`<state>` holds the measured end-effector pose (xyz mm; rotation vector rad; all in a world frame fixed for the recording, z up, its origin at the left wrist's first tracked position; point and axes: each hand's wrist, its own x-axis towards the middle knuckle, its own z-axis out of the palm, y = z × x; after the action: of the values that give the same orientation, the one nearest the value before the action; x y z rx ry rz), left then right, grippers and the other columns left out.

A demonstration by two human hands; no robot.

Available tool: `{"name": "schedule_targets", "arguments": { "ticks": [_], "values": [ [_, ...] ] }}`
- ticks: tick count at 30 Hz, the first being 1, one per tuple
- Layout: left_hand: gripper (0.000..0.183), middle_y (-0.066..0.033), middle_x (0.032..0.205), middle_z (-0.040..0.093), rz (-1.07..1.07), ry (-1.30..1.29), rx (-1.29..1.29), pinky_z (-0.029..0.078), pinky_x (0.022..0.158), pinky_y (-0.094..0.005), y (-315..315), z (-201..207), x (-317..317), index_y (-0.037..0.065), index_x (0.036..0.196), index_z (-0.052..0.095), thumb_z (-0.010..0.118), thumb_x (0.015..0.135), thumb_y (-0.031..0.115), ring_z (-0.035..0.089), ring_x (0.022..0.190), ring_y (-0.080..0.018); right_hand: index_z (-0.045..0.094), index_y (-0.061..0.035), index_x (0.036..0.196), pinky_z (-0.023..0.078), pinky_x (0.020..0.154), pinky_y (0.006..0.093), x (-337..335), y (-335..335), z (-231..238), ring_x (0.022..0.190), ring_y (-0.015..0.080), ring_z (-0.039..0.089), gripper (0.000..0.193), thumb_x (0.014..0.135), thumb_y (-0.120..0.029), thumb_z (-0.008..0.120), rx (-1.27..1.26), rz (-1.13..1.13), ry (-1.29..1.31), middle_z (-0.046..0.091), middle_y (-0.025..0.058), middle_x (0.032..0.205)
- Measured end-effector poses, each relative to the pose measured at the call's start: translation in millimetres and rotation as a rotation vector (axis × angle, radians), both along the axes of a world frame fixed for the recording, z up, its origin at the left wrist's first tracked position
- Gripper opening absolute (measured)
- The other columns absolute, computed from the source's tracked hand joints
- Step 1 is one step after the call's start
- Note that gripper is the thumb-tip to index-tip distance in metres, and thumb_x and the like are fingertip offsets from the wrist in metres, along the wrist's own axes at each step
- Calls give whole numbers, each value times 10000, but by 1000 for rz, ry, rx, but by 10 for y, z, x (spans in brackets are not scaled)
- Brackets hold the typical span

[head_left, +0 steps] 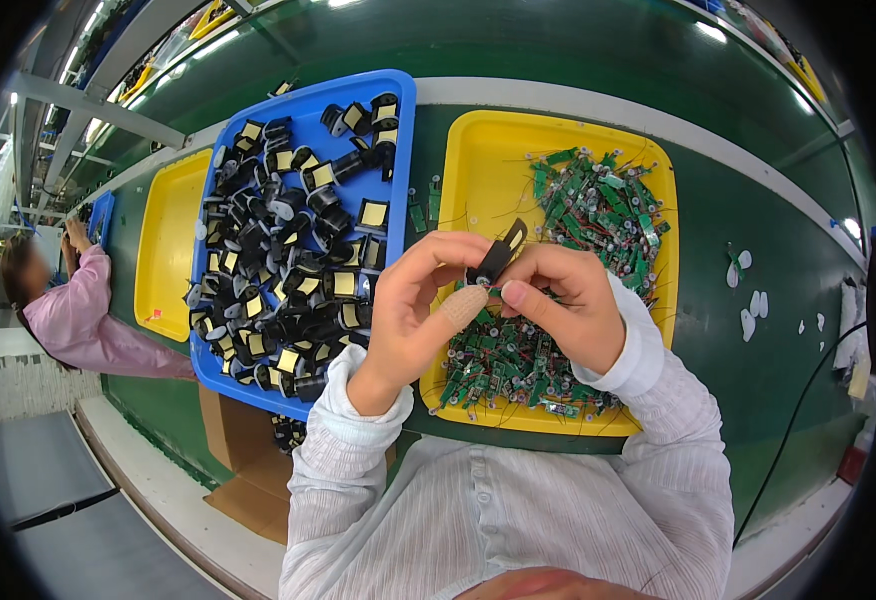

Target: The person repeatedly picks small black plastic housings from a blue tray and green circuit boards from a yellow tray, then inserts the boards into the housings by hand. The assembled units are placed back into the blue tray. The process is continuous and repetitive throughout the clip.

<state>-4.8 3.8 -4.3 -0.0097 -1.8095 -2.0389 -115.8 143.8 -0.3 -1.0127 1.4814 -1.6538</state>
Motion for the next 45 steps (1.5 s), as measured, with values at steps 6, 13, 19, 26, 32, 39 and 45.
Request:
{"name": "schedule_targets", "arguments": {
  "ticks": [6, 13, 19, 26, 32, 39, 45],
  "values": [
    [179, -128, 977, 548, 32, -5, 21, 412, 883, -351, 15, -5, 12, -18, 912, 522, 566, 741, 6, 529, 1013, -238, 594, 7, 783, 446, 573, 284, 6, -10, 11, 605, 191, 571, 113, 795, -104, 609, -21, -34, 273, 579, 99, 678],
    [182, -134, 973, 542, 25, 47, 38, 412, 886, -347, 22, -35, 31, -31, 901, 527, 544, 720, -37, 530, 1017, -246, 597, 4, 778, 443, 559, 282, 22, -10, 15, 596, 198, 568, 104, 788, -98, 614, -20, -34, 301, 576, 99, 671],
    [248, -113, 1014, 536, 4, -19, 4, 428, 859, -326, 17, 69, 5, -15, 965, 533, 610, 730, -10, 535, 984, -202, 598, 19, 816, 454, 563, 235, 22, 12, -19, 618, 118, 573, 103, 807, -83, 606, -5, -32, -13, 603, 87, 712],
    [343, -75, 962, 553, 132, 52, -153, 424, 724, -270, -27, -45, -7, 0, 1019, 555, 699, 725, 102, 531, 830, -148, 602, 40, 963, 494, 606, 224, 22, 47, 146, 648, 117, 604, 161, 815, -14, 571, 13, 54, -108, 627, 106, 801],
    [320, -95, 874, 572, 280, 24, -410, 426, 659, -276, -68, -18, 9, 5, 974, 596, 672, 733, 201, 528, 750, -168, 598, 40, 983, 487, 607, 214, -3, 87, 258, 663, 110, 586, 179, 835, -54, 563, 74, 59, -101, 628, 92, 846],
    [306, -99, 870, 569, 341, 128, -636, 424, 667, -297, -74, 4, -41, 20, 987, 607, 647, 737, 192, 528, 727, -222, 609, 19, 954, 458, 615, 212, -71, 46, 185, 663, 85, 540, 203, 820, -134, 608, 155, 235, -497, 621, 70, 842],
    [361, -84, 782, 547, 387, 77, -923, 400, 618, -306, -73, 107, -5, 22, 1059, 597, 627, 727, 161, 498, 678, -219, 646, -1, 882, 406, 542, 187, -88, 138, 342, 589, 69, 522, 187, 722, -82, 696, 208, 3, 226, 597, 59, 747]
  ]
}}
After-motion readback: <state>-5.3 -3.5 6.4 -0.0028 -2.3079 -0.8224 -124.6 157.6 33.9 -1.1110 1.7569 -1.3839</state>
